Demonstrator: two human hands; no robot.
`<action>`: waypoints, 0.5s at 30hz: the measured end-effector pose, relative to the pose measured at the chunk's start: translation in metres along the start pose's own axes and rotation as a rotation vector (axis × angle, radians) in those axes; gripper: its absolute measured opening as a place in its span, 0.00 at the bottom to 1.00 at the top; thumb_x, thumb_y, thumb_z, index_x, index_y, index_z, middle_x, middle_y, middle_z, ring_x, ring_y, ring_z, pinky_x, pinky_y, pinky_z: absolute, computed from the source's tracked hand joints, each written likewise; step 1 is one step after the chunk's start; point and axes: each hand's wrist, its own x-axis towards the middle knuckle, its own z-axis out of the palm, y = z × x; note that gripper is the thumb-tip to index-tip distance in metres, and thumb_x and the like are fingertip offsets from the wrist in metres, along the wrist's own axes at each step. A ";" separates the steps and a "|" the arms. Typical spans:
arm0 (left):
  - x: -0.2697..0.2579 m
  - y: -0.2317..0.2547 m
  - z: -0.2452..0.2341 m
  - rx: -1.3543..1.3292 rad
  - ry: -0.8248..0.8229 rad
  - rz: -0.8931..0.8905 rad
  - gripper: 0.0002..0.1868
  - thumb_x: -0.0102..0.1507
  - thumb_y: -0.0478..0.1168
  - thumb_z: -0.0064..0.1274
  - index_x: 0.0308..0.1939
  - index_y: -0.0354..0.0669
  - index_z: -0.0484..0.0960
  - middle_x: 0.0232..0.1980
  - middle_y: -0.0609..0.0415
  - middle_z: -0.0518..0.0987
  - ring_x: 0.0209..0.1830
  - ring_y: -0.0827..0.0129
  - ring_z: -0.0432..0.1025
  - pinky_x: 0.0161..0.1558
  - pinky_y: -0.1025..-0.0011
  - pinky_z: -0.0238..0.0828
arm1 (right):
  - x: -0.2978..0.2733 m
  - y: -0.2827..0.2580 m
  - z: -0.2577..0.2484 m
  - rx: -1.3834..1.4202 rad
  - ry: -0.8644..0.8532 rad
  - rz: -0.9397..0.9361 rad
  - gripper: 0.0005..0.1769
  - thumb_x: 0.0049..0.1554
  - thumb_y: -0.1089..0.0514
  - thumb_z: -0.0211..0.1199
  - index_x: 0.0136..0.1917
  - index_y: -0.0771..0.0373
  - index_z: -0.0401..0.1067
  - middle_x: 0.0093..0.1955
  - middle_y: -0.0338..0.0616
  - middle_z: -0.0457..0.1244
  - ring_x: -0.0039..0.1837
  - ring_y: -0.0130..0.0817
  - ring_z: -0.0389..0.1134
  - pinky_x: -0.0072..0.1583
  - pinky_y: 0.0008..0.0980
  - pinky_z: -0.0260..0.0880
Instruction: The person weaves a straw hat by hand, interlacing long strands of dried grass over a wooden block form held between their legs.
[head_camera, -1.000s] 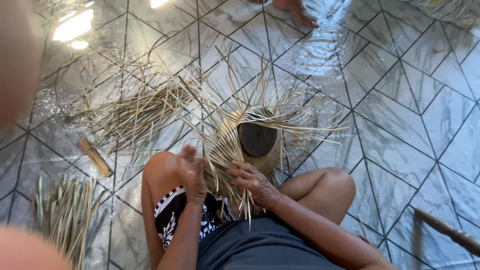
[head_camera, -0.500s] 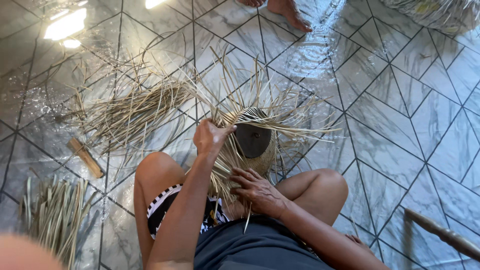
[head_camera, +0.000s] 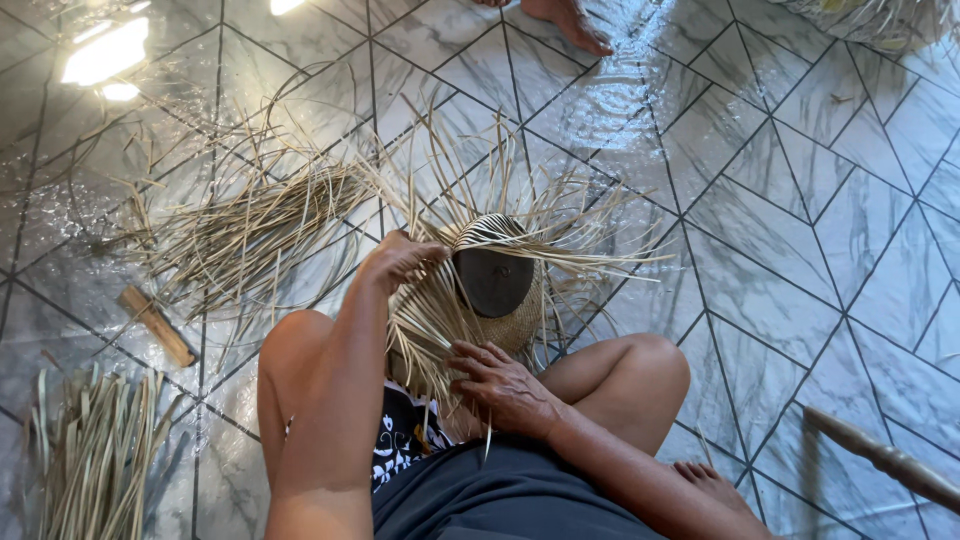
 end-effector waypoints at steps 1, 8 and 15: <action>-0.009 0.011 -0.007 -0.094 -0.047 -0.026 0.23 0.48 0.45 0.68 0.37 0.29 0.82 0.35 0.40 0.82 0.43 0.53 0.78 0.49 0.52 0.71 | 0.000 0.000 0.000 0.003 -0.002 0.002 0.12 0.57 0.56 0.58 0.54 0.50 0.75 0.67 0.43 0.64 0.78 0.50 0.58 0.70 0.51 0.58; 0.014 0.028 -0.053 -0.291 -0.174 -0.089 0.26 0.49 0.44 0.75 0.45 0.36 0.80 0.42 0.48 0.83 0.50 0.58 0.78 0.52 0.51 0.75 | -0.001 0.004 -0.002 -0.008 0.016 0.006 0.11 0.54 0.57 0.58 0.51 0.53 0.74 0.63 0.43 0.66 0.76 0.49 0.59 0.68 0.50 0.60; 0.027 0.052 -0.102 -0.338 -0.159 -0.116 0.35 0.56 0.47 0.72 0.58 0.33 0.72 0.53 0.45 0.80 0.58 0.55 0.75 0.56 0.49 0.76 | -0.001 0.006 -0.003 -0.011 0.028 0.002 0.10 0.53 0.59 0.57 0.49 0.55 0.74 0.64 0.43 0.65 0.77 0.48 0.59 0.68 0.49 0.59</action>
